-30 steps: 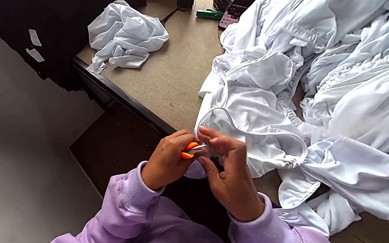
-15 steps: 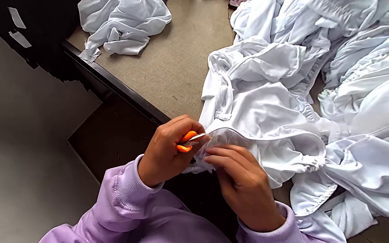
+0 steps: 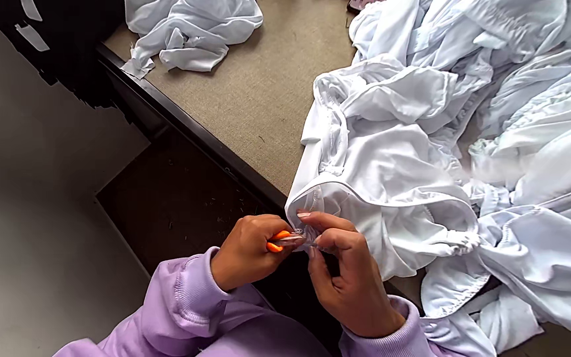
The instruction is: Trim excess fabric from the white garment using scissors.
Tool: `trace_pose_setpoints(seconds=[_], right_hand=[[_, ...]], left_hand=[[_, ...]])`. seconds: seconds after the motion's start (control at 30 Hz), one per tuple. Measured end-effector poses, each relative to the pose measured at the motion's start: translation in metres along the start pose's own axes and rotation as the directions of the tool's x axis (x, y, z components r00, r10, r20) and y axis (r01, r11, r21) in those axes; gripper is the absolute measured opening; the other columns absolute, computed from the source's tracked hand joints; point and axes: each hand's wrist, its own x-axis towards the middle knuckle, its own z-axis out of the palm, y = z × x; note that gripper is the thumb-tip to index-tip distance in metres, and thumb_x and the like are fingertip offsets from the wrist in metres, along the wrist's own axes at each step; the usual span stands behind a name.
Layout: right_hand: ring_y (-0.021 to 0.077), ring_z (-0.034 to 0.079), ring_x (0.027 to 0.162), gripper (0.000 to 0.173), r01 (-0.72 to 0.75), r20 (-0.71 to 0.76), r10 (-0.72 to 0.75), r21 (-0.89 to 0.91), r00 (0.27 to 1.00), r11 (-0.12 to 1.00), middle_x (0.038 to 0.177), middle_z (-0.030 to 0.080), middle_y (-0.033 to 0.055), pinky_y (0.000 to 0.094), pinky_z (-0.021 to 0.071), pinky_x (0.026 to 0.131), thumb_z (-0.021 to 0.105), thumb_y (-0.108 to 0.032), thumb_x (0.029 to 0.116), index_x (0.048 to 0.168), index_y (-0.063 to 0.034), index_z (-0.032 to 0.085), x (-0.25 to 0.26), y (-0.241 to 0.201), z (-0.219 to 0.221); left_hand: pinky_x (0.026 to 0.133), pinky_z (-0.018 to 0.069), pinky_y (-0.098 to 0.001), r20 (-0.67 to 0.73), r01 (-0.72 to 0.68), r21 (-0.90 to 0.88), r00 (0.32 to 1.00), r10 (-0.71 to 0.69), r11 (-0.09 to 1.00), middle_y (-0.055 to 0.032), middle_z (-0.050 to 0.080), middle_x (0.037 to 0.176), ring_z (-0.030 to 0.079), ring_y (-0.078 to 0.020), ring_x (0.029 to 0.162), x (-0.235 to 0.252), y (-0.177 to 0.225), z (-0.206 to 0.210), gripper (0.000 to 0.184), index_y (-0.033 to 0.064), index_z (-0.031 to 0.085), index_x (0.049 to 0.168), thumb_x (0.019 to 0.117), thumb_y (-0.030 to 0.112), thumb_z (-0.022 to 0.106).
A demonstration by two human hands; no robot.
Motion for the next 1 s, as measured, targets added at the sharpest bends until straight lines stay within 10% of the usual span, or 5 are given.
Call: trace_pose_setpoints(seconds=[0.1,0.3,0.5,0.7,1.0], right_hand=[[0.0111,0.062,0.118,0.007,0.044,0.059,-0.044,-0.003,0.997,0.999,0.12,0.065,0.0057,0.0244,0.0535,0.099,0.056,-0.009,0.1,0.097,-0.0084,0.063,0.002,-0.001,-0.002],[0.0106,0.07,0.107,0.022,0.028,-0.027,-0.032,-0.13,0.999,0.991,0.1,0.077,0.004,0.0266,0.052,0.103,0.058,-0.004,0.0939,0.091,-0.0071,0.079,0.004,-0.001,-0.003],[0.0079,0.071,0.104,0.028,-0.166,-0.056,0.174,0.129,0.983,0.978,0.114,0.075,0.0054,0.0207,0.0594,0.091,0.068,-0.006,0.0939,0.122,0.0005,0.071,0.004,-0.003,-0.013],[0.0056,0.071,0.105,0.048,-0.222,-0.014,0.224,0.102,0.974,0.97,0.126,0.071,0.0088,0.0194,0.0586,0.091,0.064,-0.001,0.0907,0.138,0.0035,0.058,0.005,-0.003,-0.013],[0.0057,0.069,0.111,0.051,-0.221,0.004,0.221,0.077,0.975,0.972,0.133,0.068,0.0112,0.0182,0.0565,0.094,0.06,0.003,0.0885,0.14,0.0035,0.058,0.005,-0.003,-0.015]], left_hand=[[0.054,0.0412,-0.014,0.065,0.061,-0.327,0.997,-0.042,0.943,0.0011,0.056,0.068,0.05,0.0009,0.059,0.005,0.015,-0.017,0.023,-0.0008,0.063,0.083,0.1021,0.009,0.058],[0.054,0.0367,-0.013,-0.026,-0.052,-0.307,0.999,0.046,0.95,0.0011,0.052,0.067,0.046,0.0019,0.06,0.02,0.023,-0.022,0.021,-0.0019,0.06,0.078,0.0989,0.003,0.058],[0.07,0.0511,-0.0242,0.045,-0.026,0.256,0.999,0.015,0.966,-0.0015,0.058,0.089,0.057,-0.0085,0.08,0.008,0.028,-0.032,0.036,0.0032,0.057,0.112,0.0983,0.035,0.067],[0.058,0.0511,-0.0354,0.186,-0.196,0.632,0.978,0.099,0.75,-0.0034,0.063,0.078,0.065,-0.0204,0.072,0.011,0.031,-0.025,0.03,0.0072,0.071,0.1,0.1,0.035,0.06],[0.053,0.0463,-0.0348,0.254,-0.266,0.667,0.959,0.123,0.696,-0.0033,0.061,0.073,0.063,-0.0209,0.066,0.021,0.035,-0.016,0.029,0.0066,0.071,0.096,0.1005,0.032,0.058]])
